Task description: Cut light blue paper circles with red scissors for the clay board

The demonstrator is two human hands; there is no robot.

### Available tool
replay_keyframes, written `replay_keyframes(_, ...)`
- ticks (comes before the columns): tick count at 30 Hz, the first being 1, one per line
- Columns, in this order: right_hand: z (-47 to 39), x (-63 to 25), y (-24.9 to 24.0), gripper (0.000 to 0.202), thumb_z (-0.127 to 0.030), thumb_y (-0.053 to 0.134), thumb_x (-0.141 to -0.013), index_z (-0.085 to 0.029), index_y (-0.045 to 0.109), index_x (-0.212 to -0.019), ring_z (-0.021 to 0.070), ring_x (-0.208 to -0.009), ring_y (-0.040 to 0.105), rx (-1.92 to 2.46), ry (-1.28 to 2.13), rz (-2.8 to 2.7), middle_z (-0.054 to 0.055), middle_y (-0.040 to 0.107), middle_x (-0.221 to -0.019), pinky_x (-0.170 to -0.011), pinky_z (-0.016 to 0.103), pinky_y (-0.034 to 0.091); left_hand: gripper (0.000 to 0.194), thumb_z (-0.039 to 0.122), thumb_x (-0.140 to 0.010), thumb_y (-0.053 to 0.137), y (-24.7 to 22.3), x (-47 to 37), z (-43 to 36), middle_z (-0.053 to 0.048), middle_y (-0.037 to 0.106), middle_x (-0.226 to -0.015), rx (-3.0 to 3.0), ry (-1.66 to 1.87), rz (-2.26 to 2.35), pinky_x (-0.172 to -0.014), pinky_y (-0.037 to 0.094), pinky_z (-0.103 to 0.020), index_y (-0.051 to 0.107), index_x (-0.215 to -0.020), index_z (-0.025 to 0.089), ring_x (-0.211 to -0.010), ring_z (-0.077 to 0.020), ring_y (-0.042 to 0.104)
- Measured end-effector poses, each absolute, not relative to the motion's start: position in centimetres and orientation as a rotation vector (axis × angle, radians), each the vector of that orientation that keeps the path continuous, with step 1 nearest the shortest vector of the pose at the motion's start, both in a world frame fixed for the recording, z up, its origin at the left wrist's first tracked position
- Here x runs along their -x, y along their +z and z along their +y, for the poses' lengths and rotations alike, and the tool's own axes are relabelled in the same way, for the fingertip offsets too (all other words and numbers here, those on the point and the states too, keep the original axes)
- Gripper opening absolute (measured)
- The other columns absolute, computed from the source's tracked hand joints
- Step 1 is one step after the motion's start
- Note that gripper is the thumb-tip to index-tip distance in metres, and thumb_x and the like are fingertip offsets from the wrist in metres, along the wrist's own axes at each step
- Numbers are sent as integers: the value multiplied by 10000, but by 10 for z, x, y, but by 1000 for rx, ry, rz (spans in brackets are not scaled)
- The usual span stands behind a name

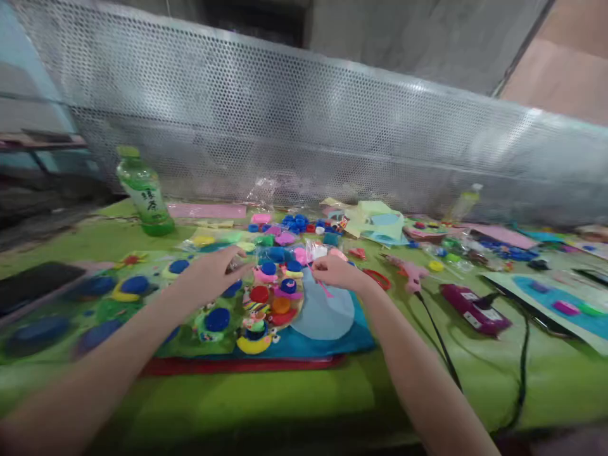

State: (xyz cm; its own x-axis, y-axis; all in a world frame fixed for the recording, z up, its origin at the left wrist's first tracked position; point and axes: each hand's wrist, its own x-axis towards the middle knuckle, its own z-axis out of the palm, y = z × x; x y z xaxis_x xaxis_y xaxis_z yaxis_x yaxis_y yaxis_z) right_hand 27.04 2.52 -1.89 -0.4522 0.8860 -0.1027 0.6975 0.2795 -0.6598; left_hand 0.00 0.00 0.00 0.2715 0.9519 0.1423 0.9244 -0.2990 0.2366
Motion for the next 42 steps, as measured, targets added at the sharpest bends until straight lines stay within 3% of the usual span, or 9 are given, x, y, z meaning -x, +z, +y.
replay_keyframes(10, 17, -261, -14, 152, -270, 443, -769, -175, 435, -650, 65, -445, 391, 1440, 1007, -2256, -49, 427, -530, -451, 200, 313, 376, 438, -860, 361, -5, 1, 2, -91, 663, -785, -2536, 427, 1728, -586, 403, -293, 524, -1039, 151, -715, -231, 615)
replay_keyframes(18, 15, -257, -16, 243, -407, 481, -813, -174, 464, -749, 65, -426, 357, 1319, 1090, -2193, -81, 376, -487, -434, 202, 292, 304, 361, -885, 329, 3, -1, -4, -45, 633, -698, -2470, 529, 1757, -559, 373, -260, 543, -988, 172, -600, -182, 581)
replay_keyframes(25, 19, -257, -19, 202, -380, 451, -836, -188, 425, -777, 56, -428, 328, 1129, 1165, -2036, -90, 372, -500, -434, 198, 284, 333, 390, -882, 327, -4, -1, 1, -63, 656, -758, -2564, 402, 1704, -573, 393, -269, 542, -1010, 171, -671, -214, 612)
replay_keyframes(33, 11, -245, -17, 125, -209, 379, -829, -177, 444, -727, 69, -468, 392, 1160, 1123, -1988, -55, 432, -539, -468, 206, 337, 348, 351, -881, 343, -7, 1, 4, -129, 658, -940, -2656, 382, 1917, -651, 455, -360, 520, -1076, 123, -781, -295, 634)
replay_keyframes(42, 6, -242, -15, 260, -325, 386, -871, -186, 409, -652, 80, -477, 393, 1254, 963, -2044, -42, 421, -543, -459, 214, 320, 349, 345, -887, 368, -16, 1, 7, -123, 649, -1000, -2820, 357, 1846, -753, 473, -384, 570, -1074, 131, -866, -282, 624)
